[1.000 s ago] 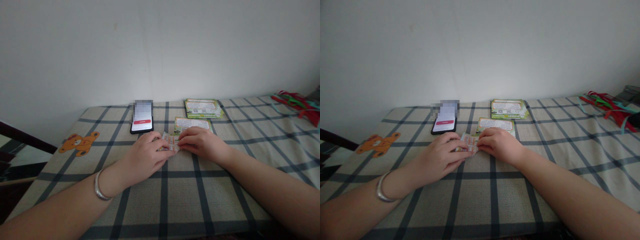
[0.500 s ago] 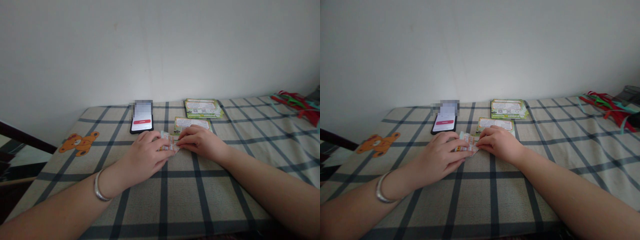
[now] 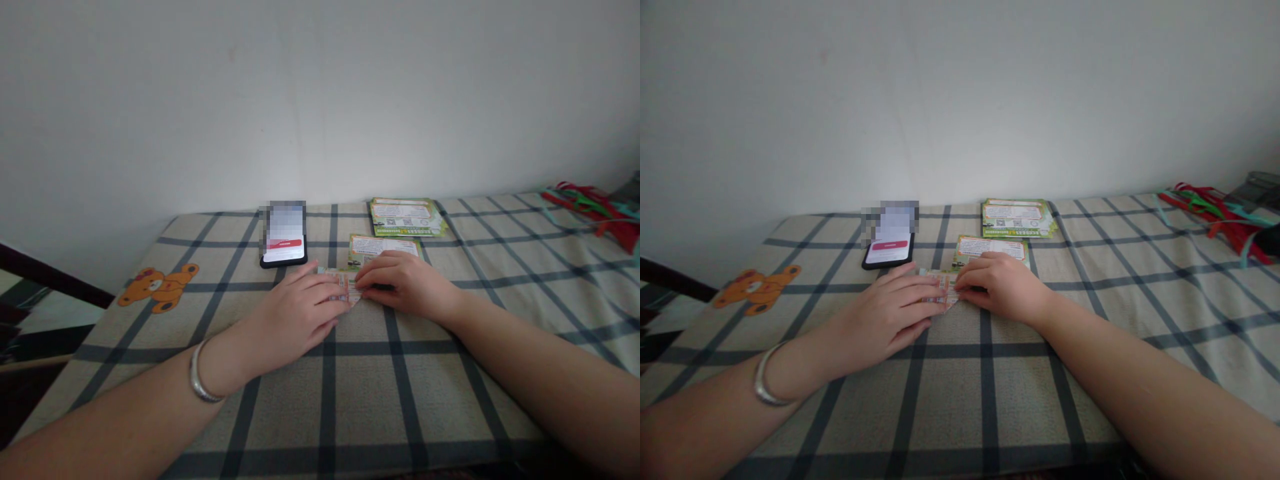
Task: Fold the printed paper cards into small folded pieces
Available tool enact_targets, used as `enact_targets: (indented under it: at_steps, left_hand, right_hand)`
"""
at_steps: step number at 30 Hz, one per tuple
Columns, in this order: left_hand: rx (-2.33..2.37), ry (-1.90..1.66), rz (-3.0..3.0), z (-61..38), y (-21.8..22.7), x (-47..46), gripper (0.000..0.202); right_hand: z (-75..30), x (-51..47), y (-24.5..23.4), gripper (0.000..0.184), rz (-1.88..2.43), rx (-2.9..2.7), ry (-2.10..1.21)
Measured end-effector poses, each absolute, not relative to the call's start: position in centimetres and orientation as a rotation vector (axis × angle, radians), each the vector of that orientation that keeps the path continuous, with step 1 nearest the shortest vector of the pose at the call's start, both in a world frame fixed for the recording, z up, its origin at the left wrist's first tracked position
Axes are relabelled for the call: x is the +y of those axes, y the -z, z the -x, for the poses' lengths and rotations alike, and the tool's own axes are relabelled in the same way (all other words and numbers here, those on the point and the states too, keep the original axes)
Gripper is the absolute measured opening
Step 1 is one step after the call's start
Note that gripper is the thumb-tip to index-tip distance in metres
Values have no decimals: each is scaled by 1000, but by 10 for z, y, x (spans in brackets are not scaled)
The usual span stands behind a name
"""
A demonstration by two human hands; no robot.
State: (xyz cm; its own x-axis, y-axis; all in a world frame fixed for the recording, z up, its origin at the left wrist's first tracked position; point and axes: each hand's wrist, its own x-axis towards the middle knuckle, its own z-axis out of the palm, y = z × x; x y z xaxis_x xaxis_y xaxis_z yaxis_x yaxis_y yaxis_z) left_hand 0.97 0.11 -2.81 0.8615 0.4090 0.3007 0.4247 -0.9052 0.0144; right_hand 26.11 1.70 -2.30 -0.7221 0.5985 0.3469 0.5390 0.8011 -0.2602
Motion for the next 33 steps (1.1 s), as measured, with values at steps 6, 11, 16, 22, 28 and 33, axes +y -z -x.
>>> enact_targets:
  at_steps: [6, 11, 16, 22, 28, 33]
  left_hand:
    - [-651, 484, 2962, -9, 27, 1, 29]
    - [-633, 487, 2954, -10, 26, 0, 28]
    - [-610, 540, 2929, -13, 27, 0, 26]
    - [-629, 503, 2935, -13, 30, 0, 27]
    - [-667, 474, 2935, -12, 31, 0, 32]
    - [-657, 467, 2957, -10, 30, -1, 33]
  right_hand:
    - [-263, 18, 27, 19, 848, -2561, -222]
    - [-263, 18, 27, 20, 863, -2564, -235]
    - [-263, 19, 25, 20, 869, -2576, -200]
    - [-262, 18, 23, 21, 888, -2587, -162]
    - [-262, 17, 23, 20, 893, -2586, -143]
    - [-262, 18, 24, 20, 876, -2588, -130]
